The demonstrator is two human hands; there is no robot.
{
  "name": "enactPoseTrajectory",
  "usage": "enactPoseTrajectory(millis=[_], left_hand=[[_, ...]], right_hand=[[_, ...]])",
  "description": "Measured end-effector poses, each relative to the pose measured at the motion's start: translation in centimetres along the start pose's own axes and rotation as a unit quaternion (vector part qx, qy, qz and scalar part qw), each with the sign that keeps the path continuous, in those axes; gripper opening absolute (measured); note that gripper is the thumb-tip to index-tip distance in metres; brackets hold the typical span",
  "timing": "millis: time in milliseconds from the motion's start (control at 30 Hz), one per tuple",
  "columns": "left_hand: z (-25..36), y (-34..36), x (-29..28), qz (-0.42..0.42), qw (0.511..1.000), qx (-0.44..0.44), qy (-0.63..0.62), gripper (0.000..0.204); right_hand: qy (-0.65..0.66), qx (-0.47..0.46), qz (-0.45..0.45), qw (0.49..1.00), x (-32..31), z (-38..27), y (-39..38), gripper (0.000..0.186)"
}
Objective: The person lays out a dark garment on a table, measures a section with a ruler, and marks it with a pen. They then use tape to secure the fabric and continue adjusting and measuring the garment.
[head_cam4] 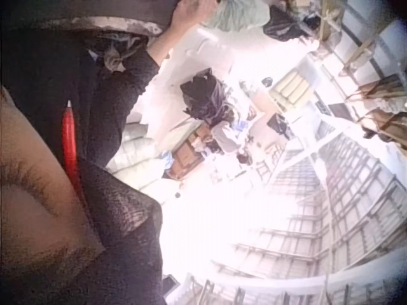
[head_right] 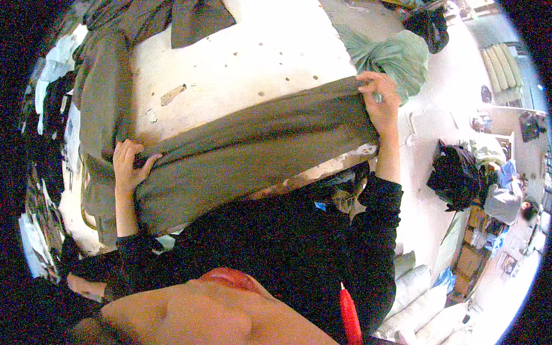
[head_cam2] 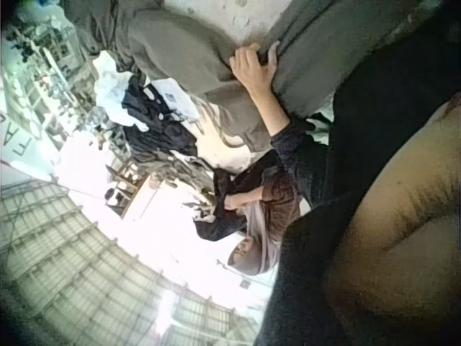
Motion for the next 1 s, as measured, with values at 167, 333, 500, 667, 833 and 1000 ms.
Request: enactPoseTrajectory(millis=[167, 333, 500, 667, 833, 1000], left_hand=[[0.3, 0.1, 0.0, 0.006, 1.0, 0.025, -0.001, 0.042], [0.2, 0.3, 0.2, -0.011, 1.0, 0.002, -0.003, 0.041], [-1.3, 1.3, 1.4, -0.13, 0.986, -0.101, -0.026, 0.039], [-0.5, 6.6, 2.7, -0.193, 0.955, -0.151, -0.168, 0.03], [7.2, 18.1, 10.1, -0.247, 0.913, -0.053, -0.321, 0.028], [18.0, 27.6, 12.8, -0.07, 0.923, 0.172, -0.337, 0.028]], right_hand=[[0.178, 0.196, -0.055, 0.963, 0.8, 1.8, 0.3, 0.026], [0.1, 0.252, -0.075, 0.96, 2.3, 2.2, 2.1, 0.036], [0.044, 0.236, -0.01, 0.971, 0.9, 2.3, 2.2, 0.031], [-0.085, 0.413, 0.01, 0.907, -3.7, 1.2, -6.5, 0.037], [-0.125, 0.422, 0.047, 0.897, -3.1, 0.2, -10.2, 0.034], [-0.198, 0.18, 0.14, 0.953, -4.0, -4.0, -7.9, 0.022]])
Point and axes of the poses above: each hand's wrist, its own y-axis towards the middle knuckle, its own x-axis out of the palm, z = x × y, the point moved 9 cm from there along y, towards the middle knuckle, and after that the axes turned 3 degrees about -z, right-handed, at the moved point
